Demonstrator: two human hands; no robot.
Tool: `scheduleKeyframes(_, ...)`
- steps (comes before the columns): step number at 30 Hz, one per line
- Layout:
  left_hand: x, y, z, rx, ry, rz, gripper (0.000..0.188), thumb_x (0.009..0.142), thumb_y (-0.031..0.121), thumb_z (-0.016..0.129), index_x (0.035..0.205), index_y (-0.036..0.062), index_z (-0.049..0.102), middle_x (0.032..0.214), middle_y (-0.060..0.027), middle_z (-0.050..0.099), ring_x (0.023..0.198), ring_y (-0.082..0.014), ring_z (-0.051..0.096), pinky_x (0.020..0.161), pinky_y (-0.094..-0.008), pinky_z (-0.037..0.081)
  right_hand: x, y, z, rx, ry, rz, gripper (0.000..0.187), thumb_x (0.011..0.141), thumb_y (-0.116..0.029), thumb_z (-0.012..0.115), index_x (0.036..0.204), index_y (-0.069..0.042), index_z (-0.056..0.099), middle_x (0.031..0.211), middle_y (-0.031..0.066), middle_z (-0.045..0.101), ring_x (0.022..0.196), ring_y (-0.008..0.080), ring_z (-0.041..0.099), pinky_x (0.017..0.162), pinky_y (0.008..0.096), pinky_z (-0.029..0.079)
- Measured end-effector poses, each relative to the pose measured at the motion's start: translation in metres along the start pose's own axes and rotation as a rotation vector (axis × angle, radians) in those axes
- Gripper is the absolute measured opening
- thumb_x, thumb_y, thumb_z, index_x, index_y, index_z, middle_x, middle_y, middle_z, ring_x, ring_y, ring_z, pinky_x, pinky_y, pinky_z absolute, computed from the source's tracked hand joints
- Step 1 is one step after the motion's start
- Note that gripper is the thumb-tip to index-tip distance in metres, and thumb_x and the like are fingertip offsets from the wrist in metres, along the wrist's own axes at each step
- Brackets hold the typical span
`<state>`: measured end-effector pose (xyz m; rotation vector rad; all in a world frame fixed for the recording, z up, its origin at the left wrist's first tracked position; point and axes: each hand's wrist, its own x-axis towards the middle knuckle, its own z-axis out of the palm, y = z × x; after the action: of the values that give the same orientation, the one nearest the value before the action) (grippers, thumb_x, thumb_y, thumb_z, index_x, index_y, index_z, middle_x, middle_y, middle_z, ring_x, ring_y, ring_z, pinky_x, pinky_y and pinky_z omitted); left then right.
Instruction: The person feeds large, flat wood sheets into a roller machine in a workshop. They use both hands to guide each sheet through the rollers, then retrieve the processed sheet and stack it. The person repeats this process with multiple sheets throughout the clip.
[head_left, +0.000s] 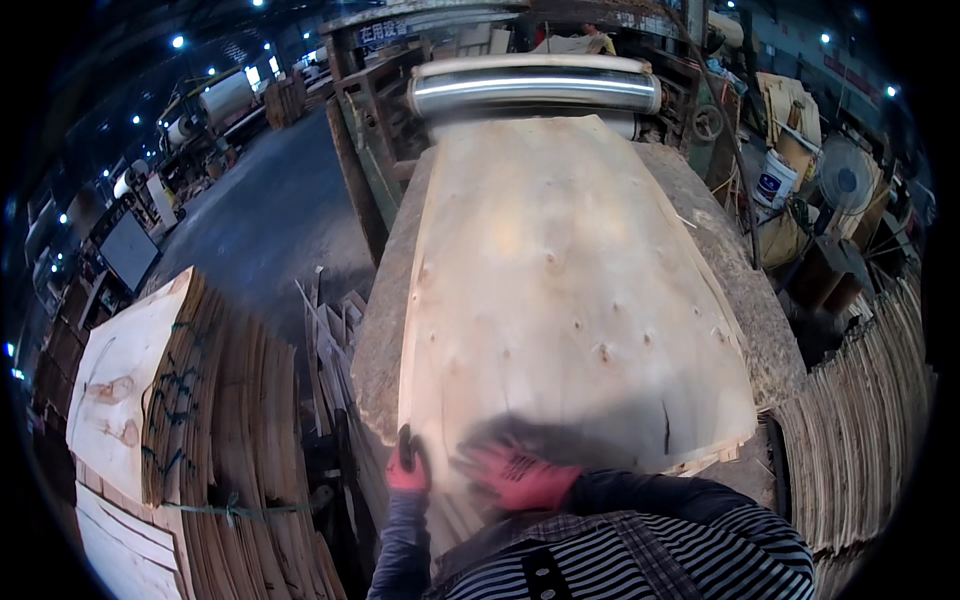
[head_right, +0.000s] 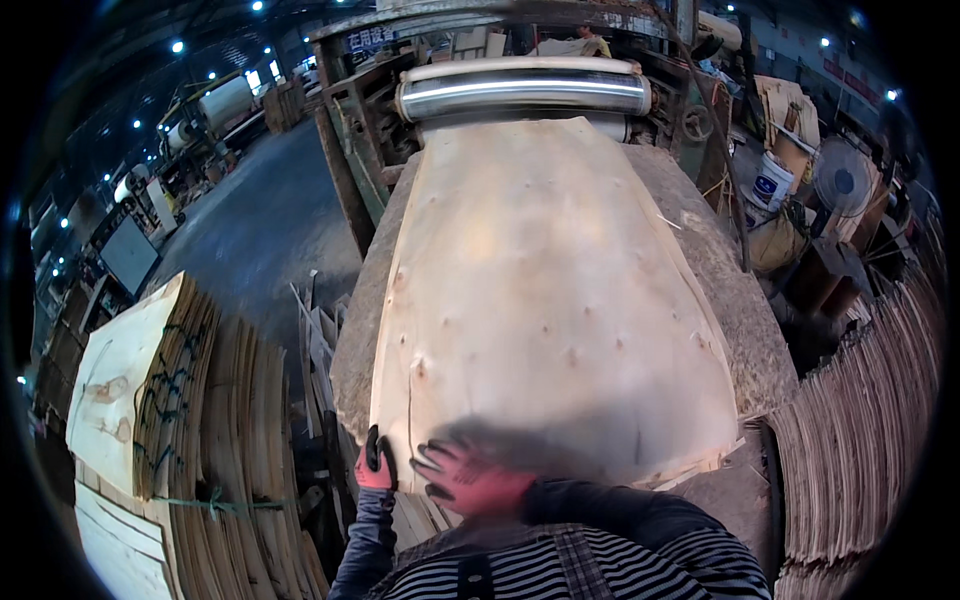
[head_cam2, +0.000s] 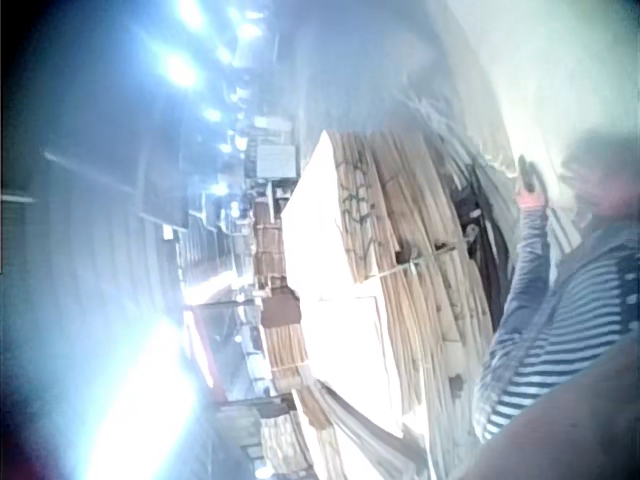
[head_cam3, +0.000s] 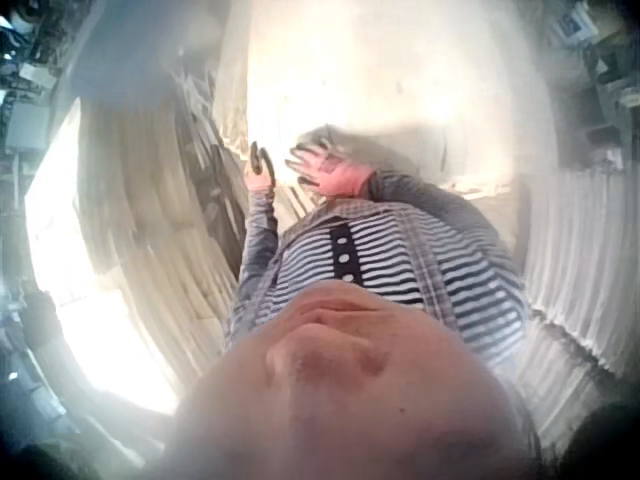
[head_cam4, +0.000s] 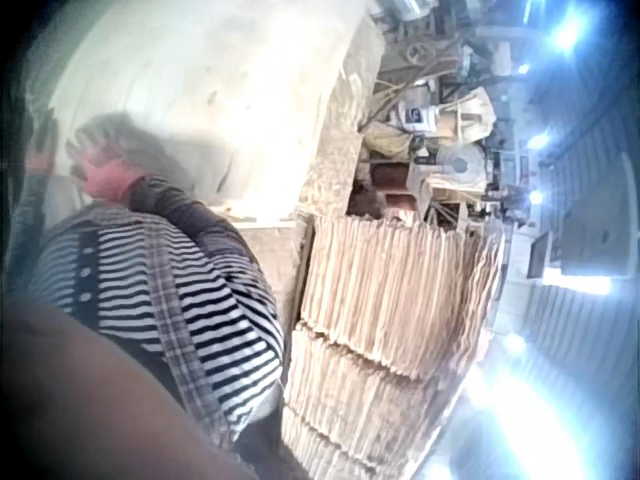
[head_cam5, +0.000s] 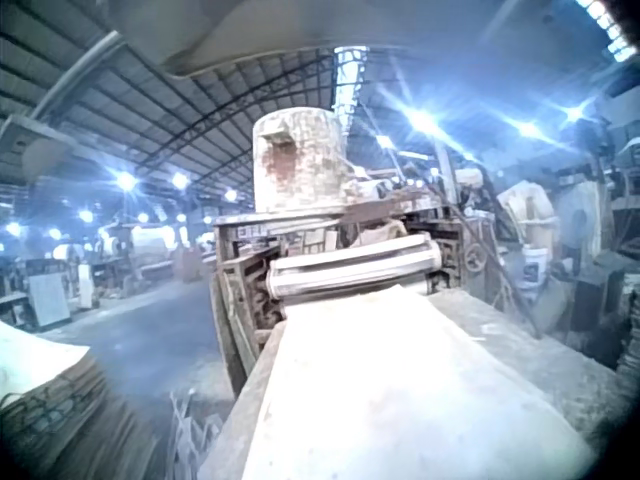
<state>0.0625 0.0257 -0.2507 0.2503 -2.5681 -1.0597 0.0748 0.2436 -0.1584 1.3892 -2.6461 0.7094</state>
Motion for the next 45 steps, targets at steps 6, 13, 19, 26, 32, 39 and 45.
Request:
scheduleKeyframes(6, -0.001, 0.0, 0.004, -0.054, 0.12, 0.095, 0.031, 0.081, 0.01, 0.047, 0.111, 0.0012, 0.051, 0.103, -0.0176, 0.057, 0.095, -0.0264, 0.056, 0.081, -0.031, 0.043, 0.0, 0.045, 0.027, 0.086, 0.141, -0.222, 0.039, 0.078, -0.03, 0.051, 0.104, -0.001, 0.054, 0.109, 0.0134, 0.051, 0.106, 0.0271, 0.043, 0.092, 0.0419, 0.031)
scheduleKeyframes(13, 0.002, 0.001, 0.009, -0.044, 0.079, 0.064, 0.035, 0.079, 0.004, 0.042, 0.112, -0.0038, 0.049, 0.105, -0.0186, 0.056, 0.098, -0.0244, 0.054, 0.085, -0.03, 0.04, 0.002, 0.062, 0.044, 0.277, 0.217, -0.193, 0.035, 0.075, -0.029, 0.052, 0.101, -0.006, 0.055, 0.105, 0.0098, 0.052, 0.104, 0.0247, 0.045, 0.09, 0.0389, 0.035)
scheduleKeyframes(19, -0.004, -0.021, 0.012, -0.008, 0.084, 0.083, 0.038, 0.076, 0.011, 0.048, 0.11, -0.0065, 0.049, 0.104, -0.0197, 0.055, 0.098, -0.0279, 0.054, 0.084, -0.0323, 0.042, 0.002, 0.074, 0.091, 0.226, 0.268, -0.267, 0.036, 0.074, -0.03, 0.048, 0.103, -0.009, 0.052, 0.106, 0.0069, 0.05, 0.105, 0.0219, 0.044, 0.091, 0.0396, 0.033)
scheduleKeyframes(26, 0.003, 0.0, 0.015, -0.039, 0.164, 0.087, 0.041, 0.068, 0.002, 0.046, 0.107, -0.0073, 0.05, 0.104, -0.0185, 0.056, 0.099, -0.0285, 0.054, 0.087, -0.0335, 0.04, 0.005, 0.088, 0.091, 0.197, 0.302, -0.388, 0.045, 0.071, -0.027, 0.052, 0.107, 0.0, 0.051, 0.102, 0.0119, 0.053, 0.099, 0.0232, 0.049, 0.085, 0.0365, 0.04)
scheduleKeyframes(32, 0.005, 0.004, 0.011, -0.038, 0.157, 0.026, 0.038, 0.068, 0.0, 0.044, 0.105, -0.0055, 0.053, 0.101, -0.0178, 0.058, 0.096, -0.0275, 0.055, 0.087, -0.0331, 0.04, 0.005, 0.085, 0.101, 0.171, 0.345, -0.402, 0.047, 0.071, -0.03, 0.052, 0.106, 0.0, 0.051, 0.102, 0.0118, 0.053, 0.098, 0.0229, 0.049, 0.084, 0.035, 0.04)
scheduleKeyframes(39, 0.004, -0.002, 0.016, -0.009, 0.196, 0.018, 0.028, 0.078, 0.001, 0.042, 0.103, -0.0046, 0.054, 0.099, -0.0169, 0.059, 0.095, -0.0259, 0.056, 0.084, -0.0312, 0.042, 0.004, 0.087, 0.105, 0.104, 0.384, -0.396, 0.046, 0.072, -0.031, 0.051, 0.107, -0.002, 0.051, 0.104, 0.0118, 0.053, 0.098, 0.0222, 0.049, 0.084, 0.0354, 0.04)
scheduleKeyframes(45, -0.001, 0.001, 0.012, -0.037, 0.223, -0.022, 0.027, 0.08, 0.001, 0.041, 0.103, -0.0044, 0.055, 0.099, -0.0158, 0.059, 0.095, -0.024, 0.056, 0.084, -0.0301, 0.042, 0.001, 0.079, 0.102, 0.14, 0.315, -0.368, 0.047, 0.072, -0.032, 0.05, 0.108, -0.002, 0.05, 0.104, 0.0113, 0.052, 0.099, 0.0227, 0.048, 0.085, 0.0363, 0.039)
